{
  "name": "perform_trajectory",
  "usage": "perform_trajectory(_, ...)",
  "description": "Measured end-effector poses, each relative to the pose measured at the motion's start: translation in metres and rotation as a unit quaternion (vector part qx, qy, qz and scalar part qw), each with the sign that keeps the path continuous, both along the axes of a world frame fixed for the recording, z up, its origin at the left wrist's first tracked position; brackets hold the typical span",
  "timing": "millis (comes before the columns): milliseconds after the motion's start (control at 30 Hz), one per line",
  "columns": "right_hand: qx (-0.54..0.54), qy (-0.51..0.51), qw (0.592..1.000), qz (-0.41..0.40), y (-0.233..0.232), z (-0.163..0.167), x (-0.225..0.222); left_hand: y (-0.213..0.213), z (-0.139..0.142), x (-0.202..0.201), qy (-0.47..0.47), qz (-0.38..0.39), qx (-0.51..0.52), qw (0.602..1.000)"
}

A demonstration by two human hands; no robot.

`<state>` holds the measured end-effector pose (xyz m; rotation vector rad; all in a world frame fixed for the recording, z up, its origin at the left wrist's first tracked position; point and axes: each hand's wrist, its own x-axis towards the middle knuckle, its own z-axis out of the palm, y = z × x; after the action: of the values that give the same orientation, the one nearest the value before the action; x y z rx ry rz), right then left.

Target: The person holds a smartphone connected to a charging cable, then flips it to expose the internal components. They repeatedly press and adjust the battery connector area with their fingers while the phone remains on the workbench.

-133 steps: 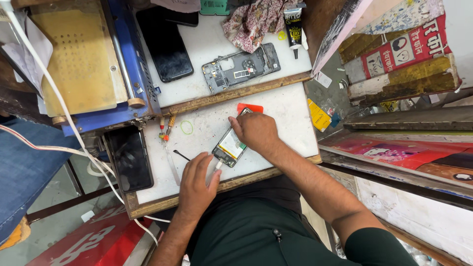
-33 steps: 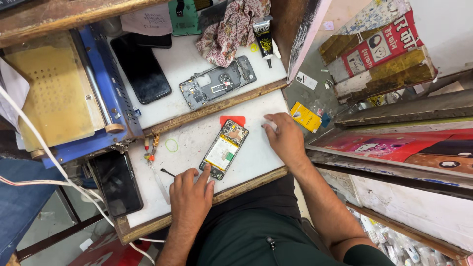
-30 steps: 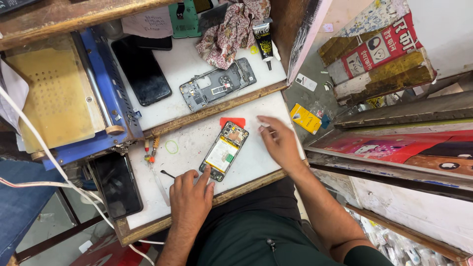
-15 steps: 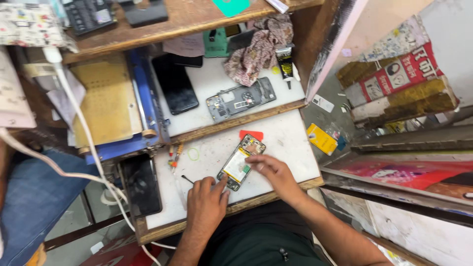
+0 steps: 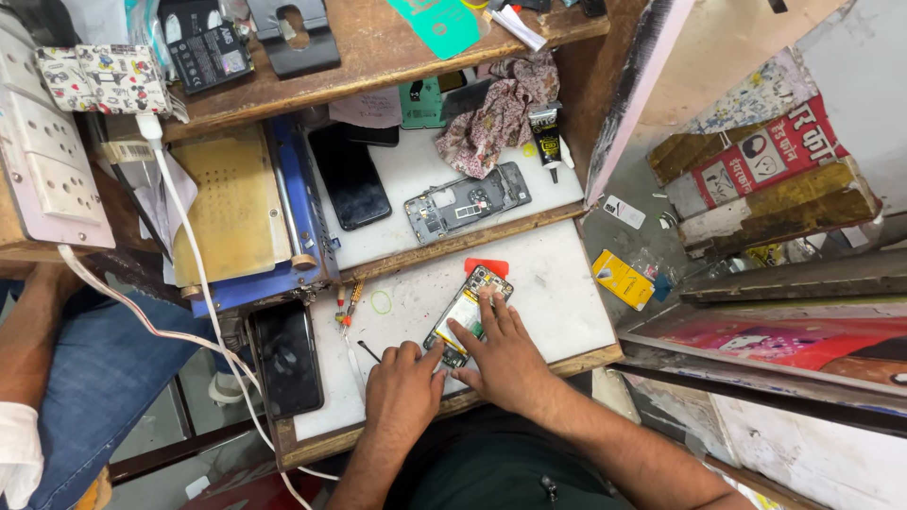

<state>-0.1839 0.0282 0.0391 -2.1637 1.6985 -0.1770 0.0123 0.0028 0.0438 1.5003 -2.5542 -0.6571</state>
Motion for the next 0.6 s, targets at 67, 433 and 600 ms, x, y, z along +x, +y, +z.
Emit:
perform_trajectory(67, 0.017, 0.018, 1.000, 0.008, -0.004, 0.000, -0.002, -0.004, 0.002, -0.002, -0.033, -0.010, 0.010, 0.999)
perform_trajectory(433, 0.078, 0.051, 0.995, 0.026, -0.015, 0.007, -0.002, -0.012, 0.018, -0.012, -0.157, 0.000, 0.180, 0.971)
perform_trajectory(600, -0.039, -0.076, 0.994, -0.061, -0.022, 0.007, -0.016, -0.013, 0.020, -0.012, -0.152, -0.008, 0.176, 0.973)
